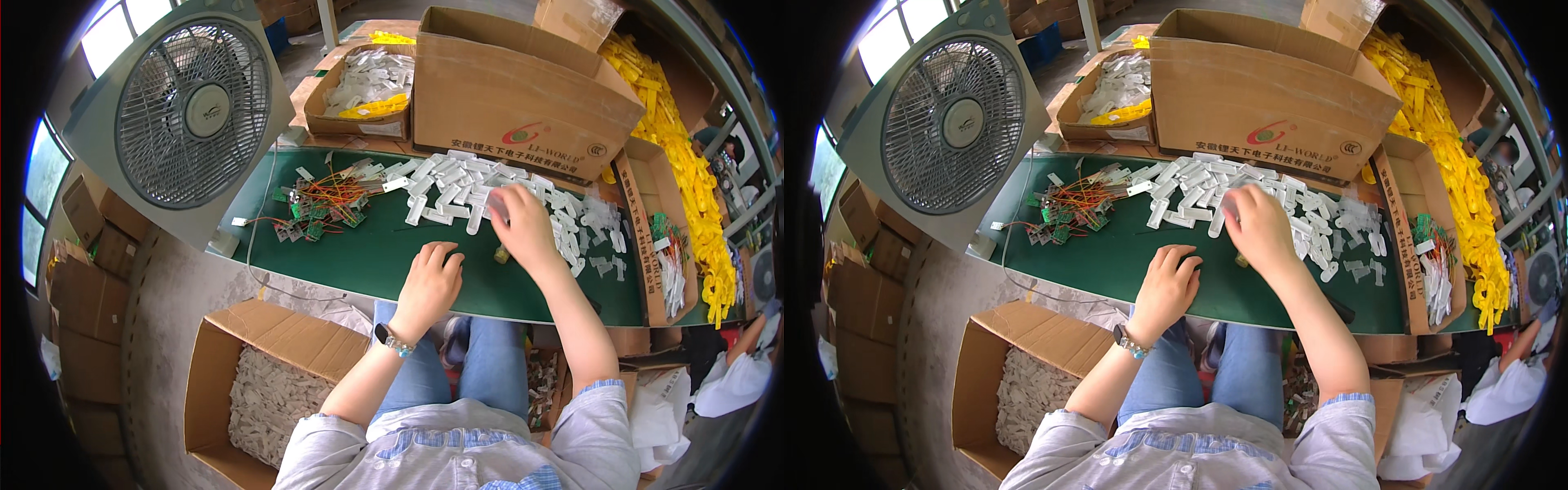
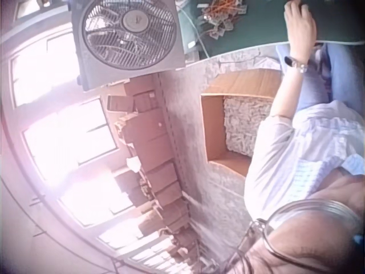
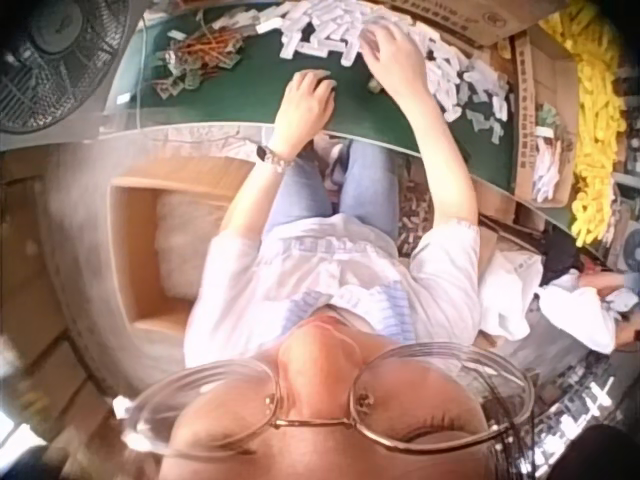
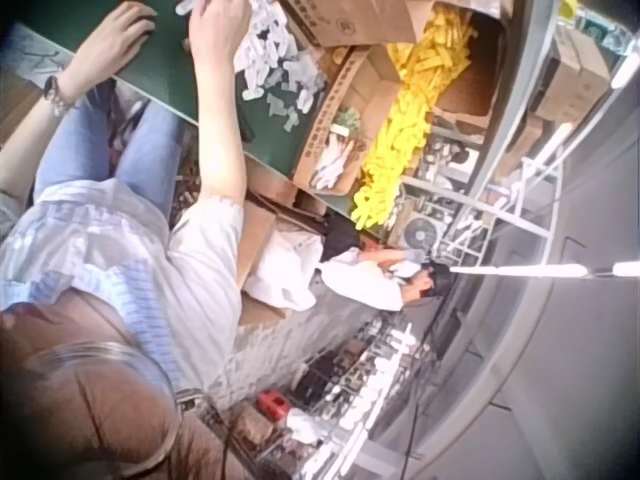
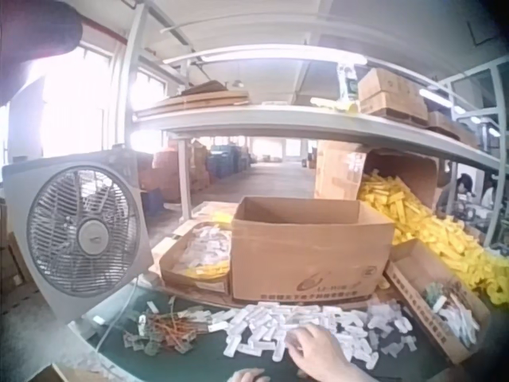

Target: The person assembles light units by placing circuit boards into plastic casings, attaching plastic covers by hand, and tapping them closed using a hammer.

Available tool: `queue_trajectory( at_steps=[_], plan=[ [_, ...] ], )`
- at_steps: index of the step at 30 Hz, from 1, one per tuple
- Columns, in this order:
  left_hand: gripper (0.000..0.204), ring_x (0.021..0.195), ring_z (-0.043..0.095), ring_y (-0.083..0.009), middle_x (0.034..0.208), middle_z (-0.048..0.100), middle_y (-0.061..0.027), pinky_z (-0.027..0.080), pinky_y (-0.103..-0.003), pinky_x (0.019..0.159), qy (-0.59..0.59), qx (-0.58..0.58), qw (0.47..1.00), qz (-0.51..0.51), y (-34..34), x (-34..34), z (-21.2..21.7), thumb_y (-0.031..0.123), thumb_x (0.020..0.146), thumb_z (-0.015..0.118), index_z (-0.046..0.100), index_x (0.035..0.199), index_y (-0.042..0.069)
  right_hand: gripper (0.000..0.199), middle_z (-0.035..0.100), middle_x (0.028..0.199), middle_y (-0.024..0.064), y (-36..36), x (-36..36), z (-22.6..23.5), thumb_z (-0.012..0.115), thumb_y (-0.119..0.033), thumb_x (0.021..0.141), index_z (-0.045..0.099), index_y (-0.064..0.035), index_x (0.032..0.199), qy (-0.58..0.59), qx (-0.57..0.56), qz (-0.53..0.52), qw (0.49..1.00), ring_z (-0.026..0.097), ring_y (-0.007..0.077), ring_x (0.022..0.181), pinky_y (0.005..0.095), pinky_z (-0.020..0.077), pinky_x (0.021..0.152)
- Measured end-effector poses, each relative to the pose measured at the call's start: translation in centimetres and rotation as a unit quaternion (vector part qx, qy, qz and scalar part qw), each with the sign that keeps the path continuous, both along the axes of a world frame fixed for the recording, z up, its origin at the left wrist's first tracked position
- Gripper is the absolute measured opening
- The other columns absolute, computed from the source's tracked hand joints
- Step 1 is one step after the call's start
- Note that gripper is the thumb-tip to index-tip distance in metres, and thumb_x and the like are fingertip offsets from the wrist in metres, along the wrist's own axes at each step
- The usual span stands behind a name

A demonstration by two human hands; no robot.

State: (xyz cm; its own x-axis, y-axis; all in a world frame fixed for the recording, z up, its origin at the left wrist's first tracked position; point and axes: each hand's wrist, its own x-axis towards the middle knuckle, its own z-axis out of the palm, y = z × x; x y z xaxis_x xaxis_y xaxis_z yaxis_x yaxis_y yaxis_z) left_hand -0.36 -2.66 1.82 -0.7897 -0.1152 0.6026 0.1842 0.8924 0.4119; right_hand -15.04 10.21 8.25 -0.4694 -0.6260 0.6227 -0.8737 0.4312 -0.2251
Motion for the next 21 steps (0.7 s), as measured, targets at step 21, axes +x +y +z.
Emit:
queue_trajectory(
  at_steps=[21],
  plan=[
    [0.006, 0.086, 0.064, -0.0256, 0.078, 0.065, -0.0062, 0.051, -0.040, 0.081, -0.074, -0.291, 0.938, 0.175, -14.2, -8.2, 1.4, 0.011, 0.082, 0.059, 0.063, 0.079, 0.009, 0.020, 0.061, 0.099, 0.0058, 5.7, 7.9, -7.0, 0.070, -0.003, 0.079, 0.067, -0.0049, 0.098, -0.085, -0.061, 0.068, 0.992, 0.059, 0.0262, 0.092, 0.0393, 0.0484, 0.081]
  ],
)
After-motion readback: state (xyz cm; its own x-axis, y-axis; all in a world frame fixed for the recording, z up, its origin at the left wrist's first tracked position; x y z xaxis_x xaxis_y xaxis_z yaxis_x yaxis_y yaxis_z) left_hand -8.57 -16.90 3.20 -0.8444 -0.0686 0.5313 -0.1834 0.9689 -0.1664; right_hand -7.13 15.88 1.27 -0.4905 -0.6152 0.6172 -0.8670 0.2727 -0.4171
